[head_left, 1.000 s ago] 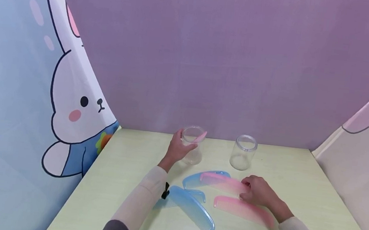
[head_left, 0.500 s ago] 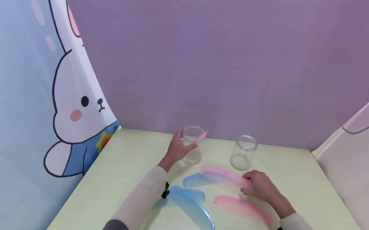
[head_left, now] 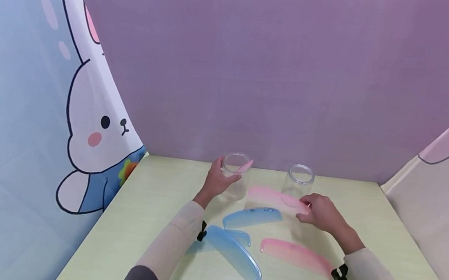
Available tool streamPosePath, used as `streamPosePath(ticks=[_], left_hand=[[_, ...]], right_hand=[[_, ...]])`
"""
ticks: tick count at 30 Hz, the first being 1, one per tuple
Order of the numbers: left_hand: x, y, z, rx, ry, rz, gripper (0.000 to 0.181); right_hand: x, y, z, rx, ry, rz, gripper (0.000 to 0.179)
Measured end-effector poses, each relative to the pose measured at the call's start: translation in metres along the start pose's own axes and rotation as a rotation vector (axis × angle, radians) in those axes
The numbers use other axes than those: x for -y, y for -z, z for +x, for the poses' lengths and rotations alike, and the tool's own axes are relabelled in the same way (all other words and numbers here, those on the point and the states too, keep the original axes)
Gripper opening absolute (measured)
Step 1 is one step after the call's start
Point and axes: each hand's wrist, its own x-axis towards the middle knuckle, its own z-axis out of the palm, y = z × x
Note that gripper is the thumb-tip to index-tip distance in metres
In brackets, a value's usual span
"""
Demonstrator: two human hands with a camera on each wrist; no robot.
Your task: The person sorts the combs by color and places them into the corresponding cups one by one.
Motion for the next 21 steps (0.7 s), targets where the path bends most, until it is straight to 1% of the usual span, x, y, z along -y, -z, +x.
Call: streamPosePath(ticks=[6,15,21], left_hand=[[-0.001,0.001,0.0,0.005,-0.003,-0.006,0.096],[0.001,-0.002,0.003,-0.002,0.005,0.007,0.097],[-0.001,-0.002,0.004,-0.007,0.012,0.016,0.096]], right_hand=[[-0.001,0.012,0.01,-0.005,-0.008,-0.016,0.026],[-0.002,0.026,0.026,-0.036,-0.032,-0.011,0.031],[-0.002,0.034,0.035,-0.039,-0.069,0.026,0.036]])
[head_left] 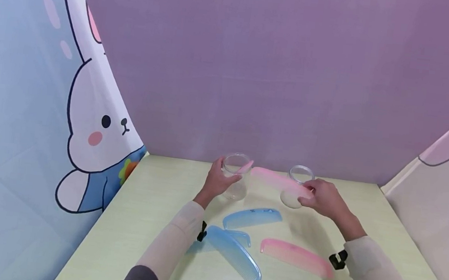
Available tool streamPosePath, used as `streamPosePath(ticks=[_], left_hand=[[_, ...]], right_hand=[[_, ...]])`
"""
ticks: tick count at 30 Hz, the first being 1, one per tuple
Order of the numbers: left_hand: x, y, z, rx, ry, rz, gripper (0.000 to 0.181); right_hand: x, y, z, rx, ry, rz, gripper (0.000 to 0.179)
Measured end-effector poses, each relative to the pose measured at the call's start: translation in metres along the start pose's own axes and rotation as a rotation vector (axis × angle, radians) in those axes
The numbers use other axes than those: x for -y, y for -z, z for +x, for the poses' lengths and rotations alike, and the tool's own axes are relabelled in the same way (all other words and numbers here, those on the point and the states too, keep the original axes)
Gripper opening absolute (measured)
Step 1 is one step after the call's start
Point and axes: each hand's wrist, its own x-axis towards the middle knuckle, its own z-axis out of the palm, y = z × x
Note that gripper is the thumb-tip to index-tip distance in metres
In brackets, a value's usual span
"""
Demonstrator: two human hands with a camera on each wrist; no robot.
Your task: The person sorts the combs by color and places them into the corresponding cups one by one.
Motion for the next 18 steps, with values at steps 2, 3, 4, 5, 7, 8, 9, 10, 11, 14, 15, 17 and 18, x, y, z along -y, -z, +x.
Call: streamPosePath(ticks=[2,3,4,5,7,8,9,10,11,14,15,17,18], left_hand=[[-0.001,0.0,0.0,-0.001,-0.001,-0.006,0.096],[-0.001,0.0,0.0,-0.002,-0.002,-0.008,0.096],[-0.002,0.0,-0.001,-0.002,-0.001,-0.009,0.096],[-0.002,-0.001,-0.001,-0.003,-0.003,-0.011,0.095],[-0.003,-0.001,-0.001,-0.003,-0.003,-0.012,0.095],[-0.003,-0.001,-0.001,-0.002,-0.002,-0.009,0.095],[-0.002,-0.002,-0.001,-0.002,-0.001,-0.004,0.095],[-0.002,-0.002,0.0,-0.002,0.0,0.003,0.094],[-0.002,-0.002,0.0,-0.004,-0.002,0.003,0.094],[-0.001,-0.003,0.001,-0.007,-0.003,0.003,0.095],[-0.001,-0.003,0.001,-0.007,-0.002,0.004,0.095],[-0.001,-0.004,0.002,-0.008,-0.002,0.002,0.096],[0.0,-0.004,0.002,-0.006,0.003,0.007,0.096]], right_hand=[[0.001,0.001,0.002,0.0,-0.012,0.003,0.033],[0.001,0.002,0.003,0.0,-0.011,0.006,0.031],[0.001,0.003,0.005,-0.002,-0.006,0.005,0.029],[0.001,0.003,0.006,-0.005,-0.002,0.005,0.027],[0.002,0.004,0.009,-0.011,0.014,0.002,0.026],[0.002,0.004,0.011,-0.016,0.019,0.0,0.026],[0.003,0.004,0.013,-0.022,0.023,-0.003,0.027],[0.003,0.003,0.014,-0.029,0.024,-0.005,0.029],[0.004,0.003,0.016,-0.033,0.021,-0.003,0.032],[0.006,0.002,0.02,-0.049,0.006,0.001,0.039],[0.006,0.002,0.022,-0.051,-0.002,0.003,0.04],[0.008,0.002,0.024,-0.052,-0.02,0.007,0.039],[0.009,0.002,0.025,-0.052,-0.03,0.008,0.038]])
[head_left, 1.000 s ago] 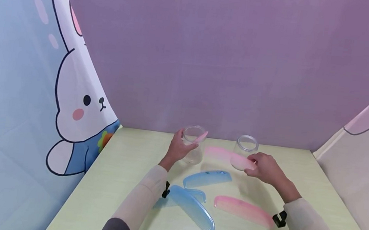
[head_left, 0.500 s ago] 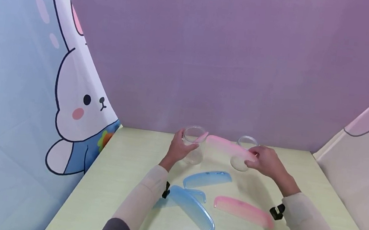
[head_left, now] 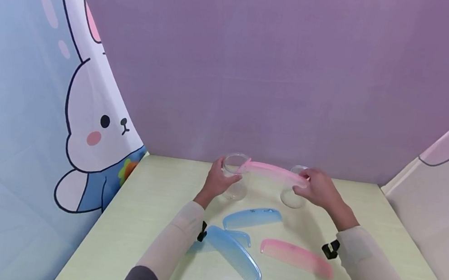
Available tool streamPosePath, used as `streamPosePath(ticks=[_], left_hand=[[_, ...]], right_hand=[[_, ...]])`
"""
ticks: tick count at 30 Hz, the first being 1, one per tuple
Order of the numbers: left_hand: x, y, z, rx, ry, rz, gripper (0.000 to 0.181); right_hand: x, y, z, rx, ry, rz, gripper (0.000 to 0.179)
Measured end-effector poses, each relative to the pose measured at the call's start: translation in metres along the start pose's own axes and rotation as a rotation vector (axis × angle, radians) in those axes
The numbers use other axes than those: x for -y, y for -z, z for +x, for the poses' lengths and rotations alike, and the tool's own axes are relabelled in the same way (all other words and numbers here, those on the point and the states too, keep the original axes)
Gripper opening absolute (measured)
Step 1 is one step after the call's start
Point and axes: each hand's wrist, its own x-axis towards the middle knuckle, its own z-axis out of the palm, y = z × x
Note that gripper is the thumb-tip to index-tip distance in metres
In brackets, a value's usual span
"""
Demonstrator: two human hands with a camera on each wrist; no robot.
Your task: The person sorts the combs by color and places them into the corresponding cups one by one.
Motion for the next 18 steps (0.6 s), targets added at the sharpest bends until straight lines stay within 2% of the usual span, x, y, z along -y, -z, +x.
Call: streamPosePath(ticks=[4,9,18], left_hand=[[0.0,-0.001,0.0,-0.001,0.01,0.001,0.096],[0.001,-0.002,0.0,-0.01,0.009,-0.011,0.095],[-0.001,-0.003,-0.001,-0.021,-0.001,-0.007,0.094]], right_hand=[[0.004,0.002,0.005,0.001,-0.031,0.007,0.035],[0.011,0.005,0.01,-0.015,-0.027,0.013,0.034],[0.031,0.008,0.02,-0.115,0.018,0.033,0.046]])
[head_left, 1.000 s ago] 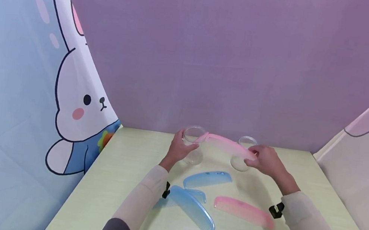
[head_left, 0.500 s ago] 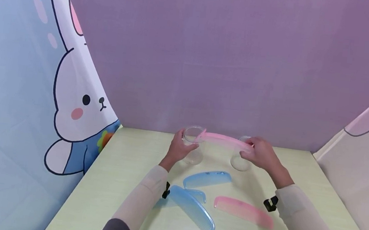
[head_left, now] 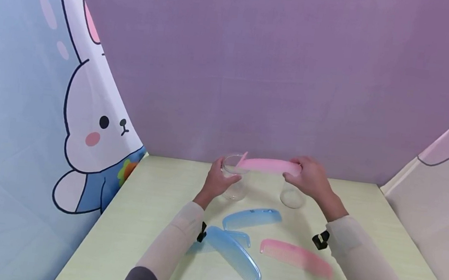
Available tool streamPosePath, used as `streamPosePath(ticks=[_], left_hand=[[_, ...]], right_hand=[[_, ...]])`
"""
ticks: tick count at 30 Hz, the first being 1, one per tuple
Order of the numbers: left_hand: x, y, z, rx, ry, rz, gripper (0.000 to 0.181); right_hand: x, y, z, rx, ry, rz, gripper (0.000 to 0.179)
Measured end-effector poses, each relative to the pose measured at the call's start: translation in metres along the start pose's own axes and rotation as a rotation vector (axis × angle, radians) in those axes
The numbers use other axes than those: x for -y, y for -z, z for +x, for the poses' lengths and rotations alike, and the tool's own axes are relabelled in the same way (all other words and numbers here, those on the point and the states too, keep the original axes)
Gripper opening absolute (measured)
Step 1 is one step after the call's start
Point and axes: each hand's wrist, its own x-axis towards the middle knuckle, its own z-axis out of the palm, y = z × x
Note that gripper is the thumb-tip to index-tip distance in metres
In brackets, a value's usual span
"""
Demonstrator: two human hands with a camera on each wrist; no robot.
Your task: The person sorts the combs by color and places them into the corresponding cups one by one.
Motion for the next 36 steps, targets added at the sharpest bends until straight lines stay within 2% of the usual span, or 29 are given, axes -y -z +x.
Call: streamPosePath(ticks=[11,18,20,25,36], left_hand=[[-0.001,0.001,-0.002,0.006,0.013,-0.007,0.096],[0.0,0.002,-0.001,0.004,0.0,-0.008,0.091],[0.0,0.002,0.0,-0.001,-0.005,-0.015,0.091],[0.0,0.002,-0.001,-0.001,-0.006,-0.01,0.092],[0.001,0.003,-0.004,0.004,0.008,-0.003,0.092]], right_hand=[[0.03,-0.013,0.016,-0.056,-0.025,0.076,0.064],[0.045,-0.021,0.024,-0.055,-0.031,0.188,0.068],[0.045,-0.022,0.024,-0.042,-0.02,0.203,0.065],[0.042,-0.024,0.019,0.0,-0.029,0.158,0.057],[0.024,-0.026,-0.007,0.066,-0.013,0.077,0.048]])
